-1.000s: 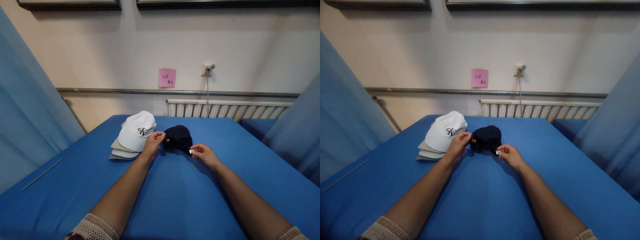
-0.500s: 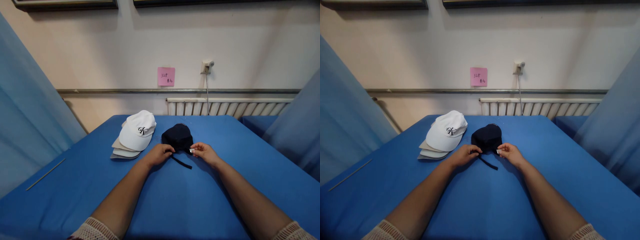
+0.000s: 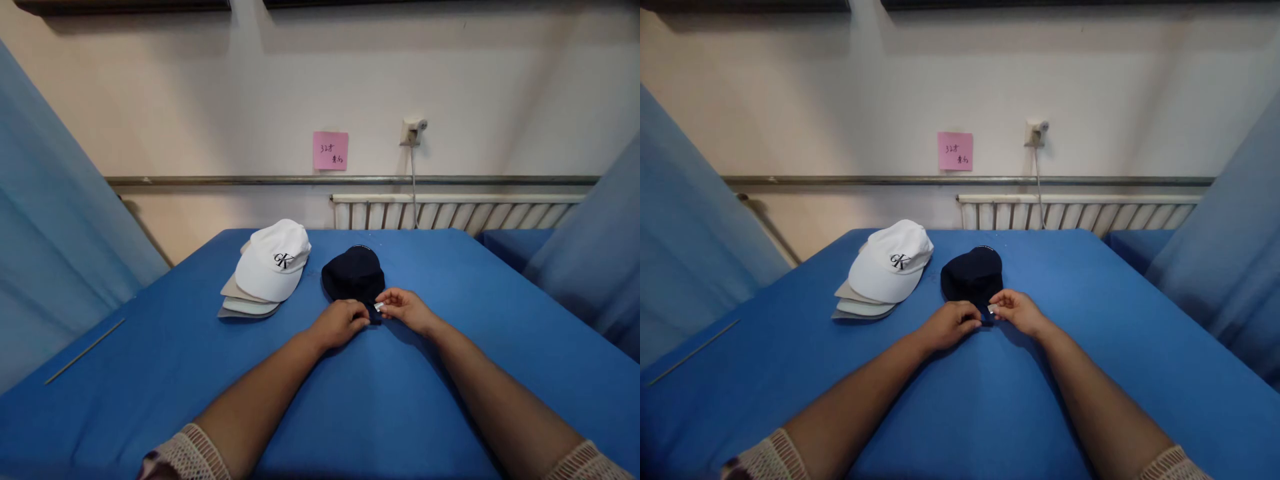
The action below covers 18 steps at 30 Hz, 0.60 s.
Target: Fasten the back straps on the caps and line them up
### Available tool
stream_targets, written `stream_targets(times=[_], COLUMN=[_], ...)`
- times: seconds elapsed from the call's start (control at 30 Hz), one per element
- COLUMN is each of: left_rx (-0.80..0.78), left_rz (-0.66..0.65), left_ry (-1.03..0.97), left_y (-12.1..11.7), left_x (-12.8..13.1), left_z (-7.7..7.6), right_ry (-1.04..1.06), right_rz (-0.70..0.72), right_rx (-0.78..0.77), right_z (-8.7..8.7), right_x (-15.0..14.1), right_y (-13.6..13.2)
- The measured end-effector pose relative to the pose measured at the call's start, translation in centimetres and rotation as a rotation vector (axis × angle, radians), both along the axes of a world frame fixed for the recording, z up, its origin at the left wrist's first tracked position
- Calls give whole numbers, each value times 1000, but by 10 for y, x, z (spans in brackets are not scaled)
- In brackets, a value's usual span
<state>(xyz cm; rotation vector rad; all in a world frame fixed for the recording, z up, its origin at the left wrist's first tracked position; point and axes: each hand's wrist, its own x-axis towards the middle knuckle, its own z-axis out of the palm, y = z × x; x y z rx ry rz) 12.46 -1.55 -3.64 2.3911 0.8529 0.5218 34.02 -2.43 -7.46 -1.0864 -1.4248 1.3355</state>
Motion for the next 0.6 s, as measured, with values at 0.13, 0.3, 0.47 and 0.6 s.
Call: stream_targets(times=[0.13, 0.3, 0.47, 0.6], left_rx=[-87, -226, -276, -305], left_rz=[214, 279, 301, 311], left_ry=[-165, -269, -296, -308], left_y=[7, 12, 12, 13], left_x=[-3, -4, -3, -3], left_z=[-1, -6, -8, -10], right_ry=[-72, -415, -690, -836], right_rz=[48, 116, 161, 186], right_rx=[61, 260, 484, 516], right_z=[0, 11, 23, 23], right_x=[-1, -1, 0, -2], right_y=[-4, -14, -18, -18])
